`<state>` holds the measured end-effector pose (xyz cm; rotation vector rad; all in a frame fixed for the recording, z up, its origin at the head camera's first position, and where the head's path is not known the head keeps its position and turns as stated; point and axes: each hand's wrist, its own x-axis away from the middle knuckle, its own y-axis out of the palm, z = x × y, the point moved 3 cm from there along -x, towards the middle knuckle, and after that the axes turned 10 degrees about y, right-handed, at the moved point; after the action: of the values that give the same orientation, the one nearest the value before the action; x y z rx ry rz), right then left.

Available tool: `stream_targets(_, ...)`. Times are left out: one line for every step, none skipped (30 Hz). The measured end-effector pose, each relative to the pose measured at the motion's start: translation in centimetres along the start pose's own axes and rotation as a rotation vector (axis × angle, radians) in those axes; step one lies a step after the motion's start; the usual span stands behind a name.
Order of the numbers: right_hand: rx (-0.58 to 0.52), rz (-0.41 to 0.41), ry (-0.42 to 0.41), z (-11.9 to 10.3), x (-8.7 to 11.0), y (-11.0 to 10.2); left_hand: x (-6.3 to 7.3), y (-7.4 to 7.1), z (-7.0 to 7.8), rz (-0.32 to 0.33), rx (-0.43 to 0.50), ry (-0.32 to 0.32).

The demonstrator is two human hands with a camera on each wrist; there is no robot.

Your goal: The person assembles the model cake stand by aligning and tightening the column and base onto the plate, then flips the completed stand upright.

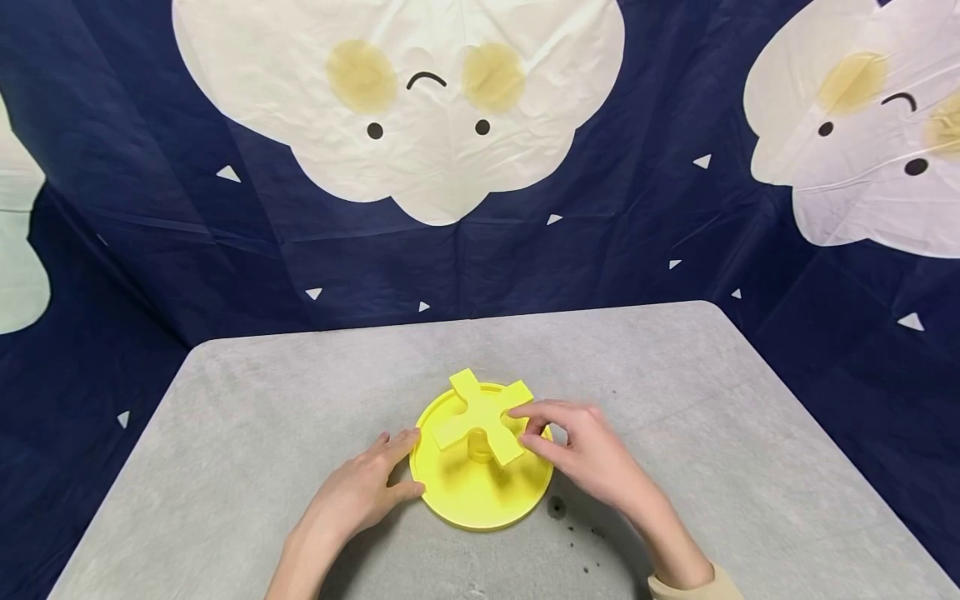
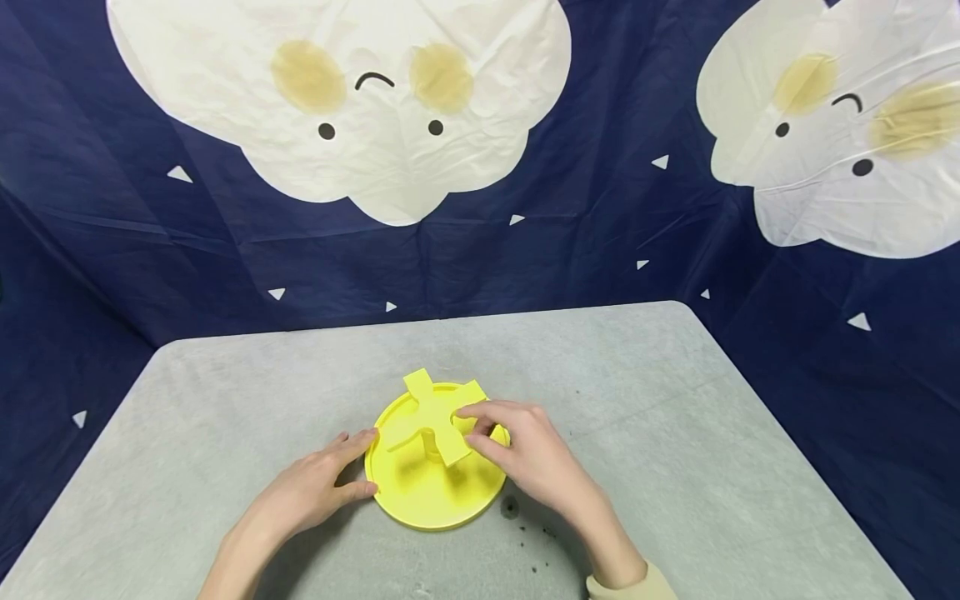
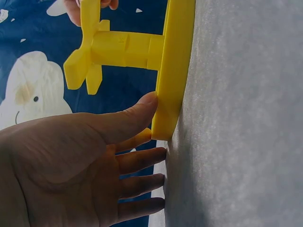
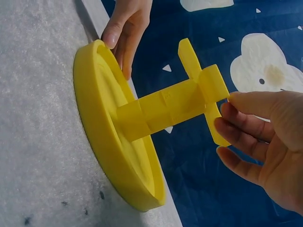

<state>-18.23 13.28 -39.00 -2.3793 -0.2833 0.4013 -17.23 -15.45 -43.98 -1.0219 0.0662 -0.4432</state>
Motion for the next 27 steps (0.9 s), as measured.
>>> stream_targets(0.006,0.016,-0.003,-0.03,0.01,-0.01,0.00,0.01,0.00,0.000,0.000,0.000)
stream_targets(0.017,0.038,-0.006,-0.05,0.02,-0.04,0.01,0.01,0.00,0.001,0.000,0.001)
stream_targets(0.030,0.061,-0.004,-0.06,0.02,-0.08,0.01,0.01,0.00,0.002,0.000,0.003)
stream_targets(0.040,0.081,0.004,-0.04,0.02,-0.12,0.02,0.01,0.00,0.004,-0.001,0.004)
stream_targets(0.048,0.100,0.010,-0.01,0.00,-0.16,0.02,0.02,-0.01,0.004,-0.002,0.005)
stream_targets(0.057,0.114,0.018,0.03,-0.02,-0.20,0.03,0.03,-0.02,0.004,-0.003,0.005)
stream_targets(0.071,0.121,0.026,0.10,-0.03,-0.21,0.04,0.03,-0.02,0.004,-0.004,0.005)
stream_targets(0.081,0.117,0.035,0.17,-0.05,-0.21,0.04,0.03,-0.02,0.004,-0.002,0.003)
stream_targets(0.089,0.106,0.044,0.27,-0.07,-0.15,0.03,0.04,-0.03,0.003,-0.002,0.003)
stream_targets(0.093,0.088,0.053,0.34,-0.09,-0.09,0.03,0.04,-0.02,0.002,-0.002,0.002)
stream_targets(0.094,0.064,0.060,0.41,-0.10,-0.01,0.03,0.04,-0.03,0.001,-0.002,0.001)
stream_targets(0.097,0.038,0.069,0.46,-0.10,0.08,0.04,0.03,-0.01,0.000,-0.001,0.000)
stream_targets(0.097,0.013,0.075,0.51,-0.10,0.17,0.04,0.03,0.00,0.000,0.000,0.000)
stream_targets(0.090,-0.011,0.081,0.54,-0.09,0.25,0.04,0.02,0.01,0.001,0.001,0.001)
stream_targets(0.087,-0.031,0.083,0.58,-0.07,0.35,0.04,0.02,0.02,0.002,-0.002,0.004)
stream_targets(0.083,-0.047,0.086,0.56,-0.05,0.40,0.04,0.01,0.04,0.003,-0.002,0.004)
stream_targets(0.082,-0.056,0.086,0.57,-0.03,0.47,0.05,0.01,0.05,0.003,-0.002,0.004)
stream_targets(0.087,-0.060,0.082,0.56,-0.01,0.51,0.03,0.00,0.06,0.004,-0.002,0.005)
stream_targets(0.089,-0.060,0.078,0.54,-0.01,0.54,0.02,0.00,0.07,0.005,-0.003,0.006)
stream_targets(0.087,-0.059,0.074,0.52,0.00,0.53,0.02,0.00,0.07,0.006,-0.003,0.006)
stream_targets(0.087,-0.056,0.072,0.49,0.00,0.51,0.01,0.01,0.07,0.005,-0.003,0.005)
stream_targets(0.085,-0.051,0.070,0.45,-0.01,0.47,0.02,0.01,0.07,0.005,-0.002,0.005)
stream_targets(0.082,-0.045,0.070,0.41,-0.01,0.40,0.01,0.01,0.06,0.004,-0.001,0.005)
stream_targets(0.080,-0.041,0.068,0.36,0.00,0.33,-0.01,0.02,0.05,0.005,0.000,0.006)
stream_targets(0.075,-0.036,0.065,0.32,0.00,0.26,-0.01,0.02,0.05,0.006,0.000,0.007)
stream_targets(0.071,-0.033,0.063,0.28,0.02,0.19,-0.01,0.03,0.05,0.007,0.000,0.008)
stream_targets(0.072,-0.031,0.060,0.23,0.04,0.14,-0.02,0.03,0.04,0.007,-0.001,0.010)
